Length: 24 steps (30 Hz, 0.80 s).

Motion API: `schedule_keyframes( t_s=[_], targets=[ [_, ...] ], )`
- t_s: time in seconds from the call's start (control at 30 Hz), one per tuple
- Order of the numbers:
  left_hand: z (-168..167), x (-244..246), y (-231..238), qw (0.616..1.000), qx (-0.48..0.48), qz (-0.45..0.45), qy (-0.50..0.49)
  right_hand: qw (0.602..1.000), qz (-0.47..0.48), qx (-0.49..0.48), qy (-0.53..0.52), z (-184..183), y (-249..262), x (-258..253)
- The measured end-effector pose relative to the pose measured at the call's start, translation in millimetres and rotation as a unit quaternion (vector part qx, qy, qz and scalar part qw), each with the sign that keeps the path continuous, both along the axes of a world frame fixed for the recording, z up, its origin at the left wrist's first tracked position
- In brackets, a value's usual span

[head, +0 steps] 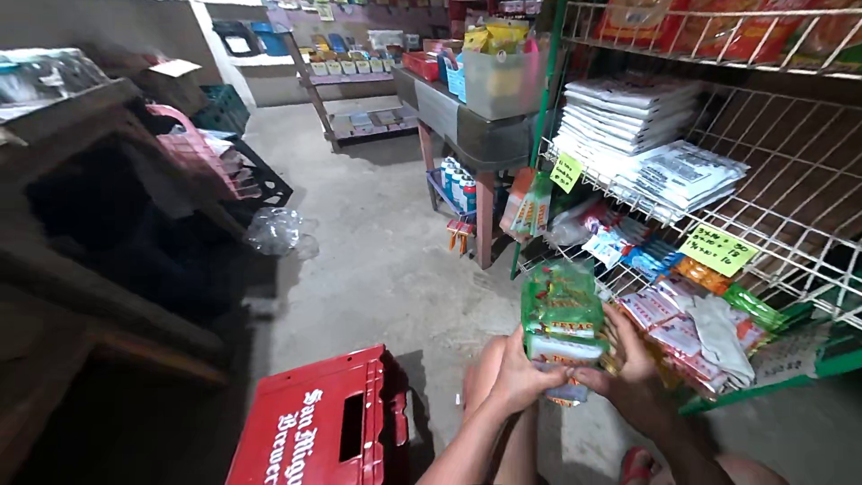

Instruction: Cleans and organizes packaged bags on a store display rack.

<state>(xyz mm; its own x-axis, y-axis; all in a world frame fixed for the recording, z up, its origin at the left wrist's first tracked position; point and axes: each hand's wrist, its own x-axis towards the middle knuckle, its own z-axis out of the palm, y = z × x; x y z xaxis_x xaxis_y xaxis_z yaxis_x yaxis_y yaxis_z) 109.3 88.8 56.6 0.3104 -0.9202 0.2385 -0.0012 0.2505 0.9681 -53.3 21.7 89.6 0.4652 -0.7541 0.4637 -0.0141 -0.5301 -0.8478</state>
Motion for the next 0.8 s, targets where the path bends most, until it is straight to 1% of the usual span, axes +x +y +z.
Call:
schedule_keyframes(
  t_s=[0.1,0.17,0.23,0.3,0.37,0.47,0.5,0.6,0.63,0.7,0.77,0.8],
  targets=[
    [-8,-3,0,0.998,-0.015,-0.049,-0.045,0.998,-0.012,0.056,0.001,1,10,-5],
    [-9,-8,-10,0.994,0.002,-0.093,-0.057,0.996,-0.042,0.081,0.011,-1,10,-17],
    [-2,-17,-22,0.987,0.038,-0.149,-0.039,0.992,-0.076,0.092,0.031,-5,7,-31],
    [-11,-26,-37,0.978,0.037,-0.205,-0.009,0.985,-0.113,0.122,0.038,-13,4,-42],
    [-19,-33,-51,0.969,0.028,-0.245,-0.015,0.982,-0.145,0.119,0.021,-25,4,-49],
    [-16,-33,-62,0.943,0.032,-0.328,-0.047,0.986,-0.144,0.071,-0.035,-46,12,-62],
    [-14,-32,-66,0.931,0.027,-0.358,-0.058,0.987,-0.145,0.067,-0.031,-50,15,-67],
    [-15,-28,-80,0.902,0.025,-0.422,-0.088,0.977,-0.195,0.066,0.062,-52,26,-83],
    [-16,-27,-83,0.896,0.029,-0.434,-0.094,0.977,-0.200,0.047,0.046,-50,29,-84],
    [-22,-27,-87,0.890,0.024,-0.447,-0.094,0.978,-0.192,-0.064,-0.047,-49,28,-85],
    [-28,-30,-85,0.899,0.028,-0.430,-0.076,0.954,-0.232,-0.172,-0.082,-42,25,-86],
    [-29,-34,-82,0.910,0.030,-0.409,-0.061,0.943,-0.256,-0.194,-0.084,-39,26,-87]
  ],
)
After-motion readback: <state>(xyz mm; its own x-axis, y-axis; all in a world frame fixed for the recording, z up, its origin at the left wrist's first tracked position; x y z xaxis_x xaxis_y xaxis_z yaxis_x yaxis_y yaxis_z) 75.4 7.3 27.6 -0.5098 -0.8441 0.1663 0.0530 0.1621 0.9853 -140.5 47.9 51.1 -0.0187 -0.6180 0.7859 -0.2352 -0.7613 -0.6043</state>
